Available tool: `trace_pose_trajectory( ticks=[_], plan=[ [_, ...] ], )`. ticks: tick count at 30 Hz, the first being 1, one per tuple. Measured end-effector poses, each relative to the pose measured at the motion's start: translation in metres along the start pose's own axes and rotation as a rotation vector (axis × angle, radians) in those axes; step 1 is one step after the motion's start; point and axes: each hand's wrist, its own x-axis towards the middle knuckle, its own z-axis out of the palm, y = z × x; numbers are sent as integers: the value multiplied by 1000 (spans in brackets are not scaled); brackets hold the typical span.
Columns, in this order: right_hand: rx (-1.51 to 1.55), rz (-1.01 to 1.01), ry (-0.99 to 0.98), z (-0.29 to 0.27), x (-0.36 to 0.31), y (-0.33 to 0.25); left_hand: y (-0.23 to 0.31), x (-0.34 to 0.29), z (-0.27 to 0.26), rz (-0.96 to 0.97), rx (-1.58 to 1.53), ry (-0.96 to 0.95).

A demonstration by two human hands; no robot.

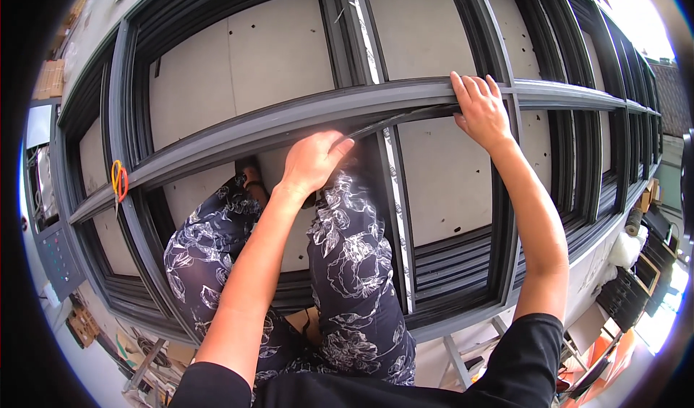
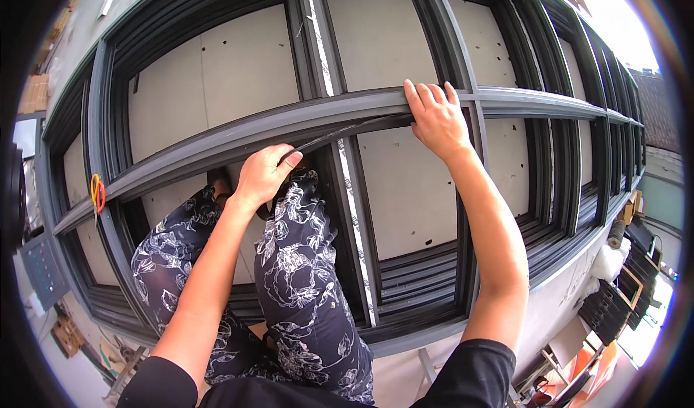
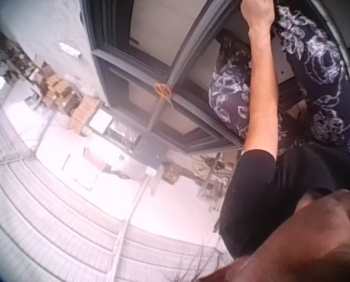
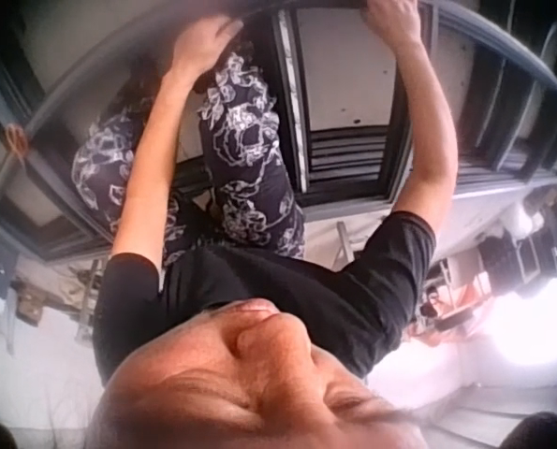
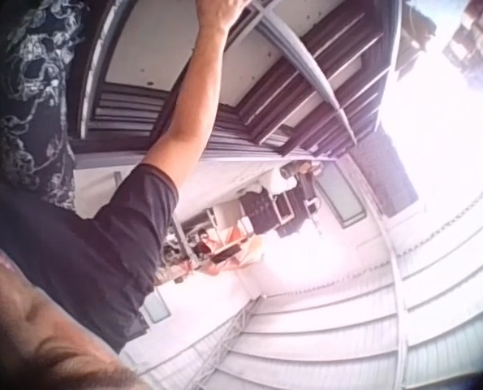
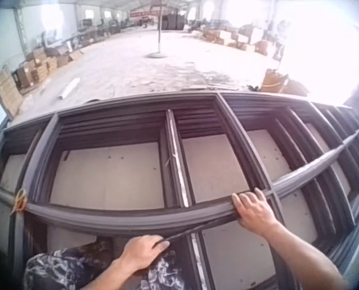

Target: The person fits rubber seals into the grooves of large metal window or door frames using their hands and scissors to cut the material to length.

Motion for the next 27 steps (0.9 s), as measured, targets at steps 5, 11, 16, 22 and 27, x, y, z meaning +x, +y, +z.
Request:
trace_pose_trajectory(
  ticks=[5, 11, 16, 22, 27],
  plan=[
    [-135, -43, 220, 27, -4, -5, -2, 1, -1, -156, -199, -198],
    [-211, -43, 351, 39, -1, -6, -7, 9, 2, -270, -212, -165],
    [-215, -37, 357, 36, 2, -10, -13, 13, 9, -325, -143, -133],
    [188, 42, -12, -16, 3, 14, -22, 14, 14, -332, -73, -117],
    [126, 101, 0, -2, -11, 48, -24, 14, 22, -304, -66, -91]
  ],
)
